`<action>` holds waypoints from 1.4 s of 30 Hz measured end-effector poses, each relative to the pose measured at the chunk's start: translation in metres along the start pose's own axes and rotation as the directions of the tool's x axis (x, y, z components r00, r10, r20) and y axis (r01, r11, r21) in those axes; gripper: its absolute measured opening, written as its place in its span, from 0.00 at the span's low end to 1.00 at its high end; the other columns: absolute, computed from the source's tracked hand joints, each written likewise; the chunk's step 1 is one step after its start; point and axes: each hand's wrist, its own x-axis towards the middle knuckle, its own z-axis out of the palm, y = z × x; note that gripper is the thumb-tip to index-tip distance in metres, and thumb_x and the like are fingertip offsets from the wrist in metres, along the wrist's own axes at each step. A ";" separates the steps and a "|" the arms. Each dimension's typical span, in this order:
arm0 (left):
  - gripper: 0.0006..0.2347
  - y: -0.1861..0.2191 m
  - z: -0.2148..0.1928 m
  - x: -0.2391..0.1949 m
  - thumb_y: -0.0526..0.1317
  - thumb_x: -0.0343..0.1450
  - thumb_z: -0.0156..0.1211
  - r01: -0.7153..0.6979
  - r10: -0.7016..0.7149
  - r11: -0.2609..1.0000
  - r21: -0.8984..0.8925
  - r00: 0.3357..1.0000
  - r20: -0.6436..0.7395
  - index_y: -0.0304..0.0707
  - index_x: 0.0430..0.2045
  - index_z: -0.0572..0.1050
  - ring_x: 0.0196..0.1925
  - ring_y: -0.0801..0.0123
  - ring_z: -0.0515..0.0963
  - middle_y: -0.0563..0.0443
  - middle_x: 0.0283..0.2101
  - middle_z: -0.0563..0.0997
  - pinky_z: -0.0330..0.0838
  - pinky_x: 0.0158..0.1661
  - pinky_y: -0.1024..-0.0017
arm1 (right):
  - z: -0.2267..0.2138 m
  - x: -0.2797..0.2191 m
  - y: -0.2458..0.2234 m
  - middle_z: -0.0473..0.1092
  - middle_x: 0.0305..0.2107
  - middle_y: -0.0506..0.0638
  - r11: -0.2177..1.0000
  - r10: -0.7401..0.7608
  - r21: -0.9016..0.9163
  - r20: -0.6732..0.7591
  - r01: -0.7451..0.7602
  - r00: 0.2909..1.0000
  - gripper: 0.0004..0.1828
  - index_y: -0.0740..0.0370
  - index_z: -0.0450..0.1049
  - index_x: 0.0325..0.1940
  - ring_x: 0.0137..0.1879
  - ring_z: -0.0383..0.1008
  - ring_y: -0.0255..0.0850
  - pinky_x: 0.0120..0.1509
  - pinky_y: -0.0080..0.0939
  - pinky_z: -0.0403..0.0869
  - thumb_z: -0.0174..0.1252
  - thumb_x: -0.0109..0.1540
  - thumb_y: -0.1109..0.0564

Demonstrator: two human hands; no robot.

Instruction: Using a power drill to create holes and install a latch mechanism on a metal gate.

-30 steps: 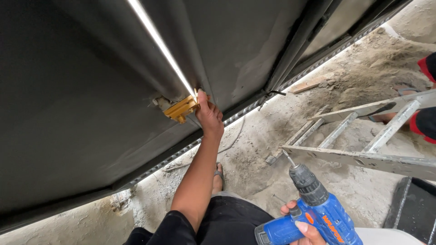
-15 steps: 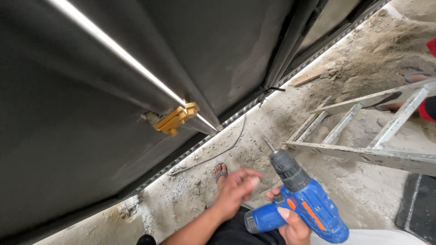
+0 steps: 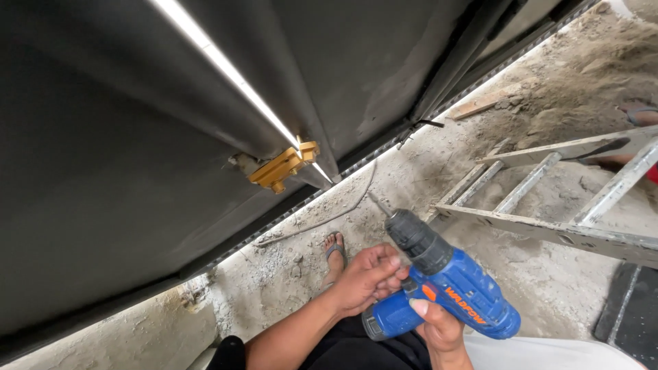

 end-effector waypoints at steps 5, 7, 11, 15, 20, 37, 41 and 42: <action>0.09 0.016 0.002 -0.012 0.30 0.72 0.50 0.044 -0.039 0.999 -0.016 0.973 0.225 0.43 0.19 0.66 0.19 0.86 0.60 0.61 0.19 0.62 0.50 0.21 0.87 | -0.055 -0.029 0.038 0.75 0.55 0.65 0.971 0.044 -0.231 -0.074 -0.060 0.996 0.31 0.69 0.72 0.61 0.61 0.76 0.60 0.66 0.63 0.74 0.63 0.53 0.64; 0.10 0.009 -0.017 -0.011 0.26 0.69 0.50 0.065 -0.059 0.998 -0.018 0.974 0.219 0.38 0.17 0.67 0.18 0.82 0.60 0.57 0.17 0.63 0.51 0.22 0.84 | -0.037 -0.028 0.024 0.77 0.53 0.62 0.956 0.070 -0.284 0.000 -0.068 0.998 0.27 0.68 0.74 0.60 0.59 0.78 0.57 0.65 0.60 0.75 0.64 0.55 0.62; 0.07 0.025 -0.026 -0.019 0.26 0.70 0.54 0.122 -0.174 0.965 0.232 0.959 0.221 0.34 0.21 0.73 0.18 0.83 0.63 0.53 0.17 0.72 0.67 0.32 0.79 | -0.052 -0.037 0.021 0.79 0.36 0.47 0.839 -0.030 -0.536 0.133 0.097 0.991 0.12 0.57 0.80 0.41 0.43 0.78 0.42 0.58 0.52 0.76 0.69 0.54 0.61; 0.06 0.033 -0.023 -0.031 0.23 0.71 0.49 -0.004 -0.057 0.977 0.215 0.960 0.276 0.27 0.30 0.75 0.23 0.78 0.70 0.44 0.27 0.78 0.58 0.24 0.84 | 0.024 -0.013 -0.015 0.80 0.47 0.61 0.923 0.029 -0.382 0.170 0.039 0.985 0.21 0.68 0.78 0.54 0.54 0.82 0.55 0.62 0.56 0.79 0.65 0.57 0.58; 0.11 0.010 -0.021 -0.035 0.36 0.71 0.68 -0.116 0.074 0.977 0.179 0.970 0.230 0.27 0.44 0.81 0.36 0.77 0.79 0.33 0.46 0.84 0.59 0.25 0.83 | 0.010 -0.014 -0.015 0.77 0.50 0.62 0.981 -0.037 -0.189 0.083 0.052 0.996 0.28 0.70 0.72 0.59 0.53 0.80 0.54 0.57 0.54 0.80 0.63 0.55 0.60; 0.07 0.079 0.056 -0.020 0.36 0.73 0.65 -0.407 0.401 0.913 -0.028 0.909 -0.117 0.29 0.30 0.76 0.17 0.83 0.59 0.46 0.27 0.75 0.50 0.18 0.84 | 0.020 -0.066 -0.071 0.84 0.42 0.43 0.352 -0.267 -0.907 0.138 0.230 0.954 0.18 0.62 0.79 0.50 0.45 0.84 0.27 0.58 0.24 0.78 0.63 0.55 0.62; 0.07 0.084 0.059 -0.018 0.36 0.73 0.65 -0.417 0.422 0.907 0.065 0.899 -0.115 0.31 0.26 0.76 0.17 0.82 0.59 0.47 0.23 0.76 0.49 0.17 0.83 | -0.020 -0.068 -0.060 0.85 0.43 0.34 0.301 -0.067 -0.953 -0.003 0.017 0.998 0.18 0.48 0.86 0.48 0.47 0.84 0.22 0.60 0.24 0.76 0.67 0.54 0.54; 0.07 0.086 0.059 -0.017 0.36 0.73 0.65 -0.414 0.419 0.908 0.066 0.900 -0.120 0.31 0.26 0.76 0.17 0.82 0.59 0.47 0.23 0.76 0.49 0.17 0.83 | -0.033 -0.070 -0.055 0.85 0.43 0.34 0.304 -0.063 -0.953 -0.006 0.013 0.998 0.18 0.48 0.86 0.48 0.47 0.84 0.22 0.60 0.24 0.76 0.67 0.54 0.54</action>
